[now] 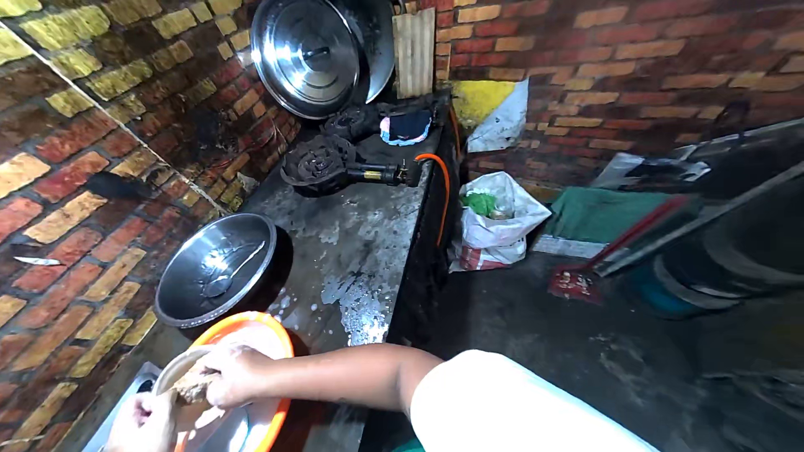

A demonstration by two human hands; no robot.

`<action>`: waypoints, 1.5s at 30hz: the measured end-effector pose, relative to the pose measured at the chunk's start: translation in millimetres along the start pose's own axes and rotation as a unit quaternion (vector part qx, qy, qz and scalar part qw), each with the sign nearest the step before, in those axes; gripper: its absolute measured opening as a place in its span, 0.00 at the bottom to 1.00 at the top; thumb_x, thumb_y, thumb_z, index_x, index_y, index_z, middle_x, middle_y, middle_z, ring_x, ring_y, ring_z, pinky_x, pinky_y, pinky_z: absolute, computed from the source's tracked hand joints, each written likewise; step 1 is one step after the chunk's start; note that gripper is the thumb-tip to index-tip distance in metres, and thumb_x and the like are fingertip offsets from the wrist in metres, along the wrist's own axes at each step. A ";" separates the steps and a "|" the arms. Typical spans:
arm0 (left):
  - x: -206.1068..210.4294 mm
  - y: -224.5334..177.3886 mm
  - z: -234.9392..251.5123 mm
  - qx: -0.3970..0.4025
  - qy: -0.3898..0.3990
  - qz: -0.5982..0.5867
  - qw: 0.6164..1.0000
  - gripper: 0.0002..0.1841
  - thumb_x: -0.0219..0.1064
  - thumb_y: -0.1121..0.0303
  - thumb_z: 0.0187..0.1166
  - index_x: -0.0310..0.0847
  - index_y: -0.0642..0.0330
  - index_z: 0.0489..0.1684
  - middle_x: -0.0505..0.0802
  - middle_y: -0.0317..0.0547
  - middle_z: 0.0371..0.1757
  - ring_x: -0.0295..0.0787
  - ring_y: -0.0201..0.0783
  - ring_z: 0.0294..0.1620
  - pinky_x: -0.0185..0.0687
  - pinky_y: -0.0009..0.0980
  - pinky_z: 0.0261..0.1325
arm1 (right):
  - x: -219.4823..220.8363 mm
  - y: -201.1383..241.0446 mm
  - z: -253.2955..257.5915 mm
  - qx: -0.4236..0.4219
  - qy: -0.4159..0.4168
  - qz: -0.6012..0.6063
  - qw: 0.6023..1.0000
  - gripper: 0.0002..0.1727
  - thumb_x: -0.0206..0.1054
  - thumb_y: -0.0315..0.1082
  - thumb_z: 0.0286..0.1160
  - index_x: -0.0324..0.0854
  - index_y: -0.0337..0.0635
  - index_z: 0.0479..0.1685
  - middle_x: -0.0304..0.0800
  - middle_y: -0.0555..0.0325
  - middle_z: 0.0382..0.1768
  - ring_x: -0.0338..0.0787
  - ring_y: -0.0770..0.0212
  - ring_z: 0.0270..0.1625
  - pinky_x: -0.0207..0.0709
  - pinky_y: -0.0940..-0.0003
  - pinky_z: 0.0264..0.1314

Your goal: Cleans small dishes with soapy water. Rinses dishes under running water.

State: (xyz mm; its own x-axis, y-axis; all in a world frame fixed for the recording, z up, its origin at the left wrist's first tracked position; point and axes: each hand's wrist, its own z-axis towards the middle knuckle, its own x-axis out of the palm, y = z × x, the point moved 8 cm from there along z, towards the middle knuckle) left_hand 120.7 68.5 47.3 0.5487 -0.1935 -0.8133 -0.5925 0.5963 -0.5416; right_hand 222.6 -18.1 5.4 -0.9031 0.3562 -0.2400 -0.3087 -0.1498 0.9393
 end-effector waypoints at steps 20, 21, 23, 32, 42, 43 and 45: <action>3.0 33.4 -5.9 -0.177 -0.070 -0.166 0.968 0.23 0.44 0.60 0.97 0.77 0.67 0.72 0.88 0.64 0.60 0.86 0.50 0.57 0.78 0.51 0.65 | 53.9 16.1 26.6 0.018 0.164 -0.268 0.949 0.18 0.71 0.29 0.75 0.85 0.29 0.61 0.88 0.34 0.63 0.84 0.36 0.71 0.73 0.37 0.76; 5.5 42.2 -6.9 -0.191 -0.061 -0.182 0.963 0.27 0.42 0.55 0.97 0.77 0.68 0.72 0.87 0.66 0.62 0.85 0.53 0.61 0.76 0.54 0.67 | 58.9 16.6 26.3 0.020 0.167 -0.241 0.956 0.17 0.72 0.29 0.74 0.86 0.29 0.59 0.89 0.33 0.60 0.86 0.35 0.69 0.74 0.36 0.74; 11.0 54.3 -10.7 -0.211 -0.030 -0.194 0.958 0.35 0.35 0.44 0.95 0.77 0.66 0.72 0.87 0.65 0.60 0.85 0.53 0.58 0.77 0.54 0.64 | 66.5 16.0 27.6 0.036 0.150 -0.182 0.971 0.15 0.69 0.29 0.78 0.85 0.28 0.58 0.89 0.32 0.58 0.86 0.35 0.67 0.75 0.36 0.72; 27.2 61.0 -15.6 -0.283 0.059 -0.543 0.788 0.27 0.34 0.45 0.95 0.77 0.52 0.51 0.88 0.37 0.33 0.87 0.30 0.33 0.85 0.31 0.36 | 86.4 24.8 38.0 -0.004 0.271 -0.221 0.937 0.31 0.78 0.36 0.67 0.77 0.27 0.68 0.84 0.31 0.63 0.85 0.36 0.68 0.75 0.34 0.70; 14.4 62.4 -30.1 -0.123 0.090 -0.578 0.802 0.15 0.64 0.62 0.80 0.75 0.53 0.60 0.94 0.37 0.38 0.92 0.31 0.36 0.91 0.32 0.42 | -17.6 -1.8 81.0 0.096 0.037 0.139 0.985 0.31 0.76 0.30 0.67 0.77 0.38 0.74 0.87 0.43 0.62 0.88 0.52 0.58 0.84 0.51 0.60; 12.0 60.6 -30.4 -0.117 0.089 -0.564 0.813 0.18 0.67 0.71 0.77 0.74 0.57 0.65 0.94 0.41 0.40 0.92 0.34 0.37 0.91 0.34 0.43 | -26.8 -1.0 79.5 0.074 -0.007 0.106 0.992 0.31 0.78 0.31 0.69 0.77 0.39 0.75 0.86 0.43 0.67 0.87 0.53 0.66 0.82 0.51 0.69; 12.4 56.5 -26.6 -0.111 0.085 -0.508 0.850 0.28 0.72 0.78 0.69 0.71 0.63 0.70 0.93 0.47 0.44 0.92 0.37 0.40 0.91 0.36 0.46 | -24.5 15.8 60.6 -0.032 -0.047 0.033 0.998 0.28 0.76 0.37 0.73 0.80 0.36 0.72 0.86 0.42 0.68 0.86 0.52 0.69 0.80 0.51 0.73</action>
State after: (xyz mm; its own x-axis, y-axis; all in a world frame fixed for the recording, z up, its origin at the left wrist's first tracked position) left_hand 78.4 79.1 0.9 0.7616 -0.6418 0.0904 0.0303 -0.1040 -0.9941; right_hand 258.0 26.8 40.9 -0.8908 0.4285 -0.1515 -0.2710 -0.2332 0.9339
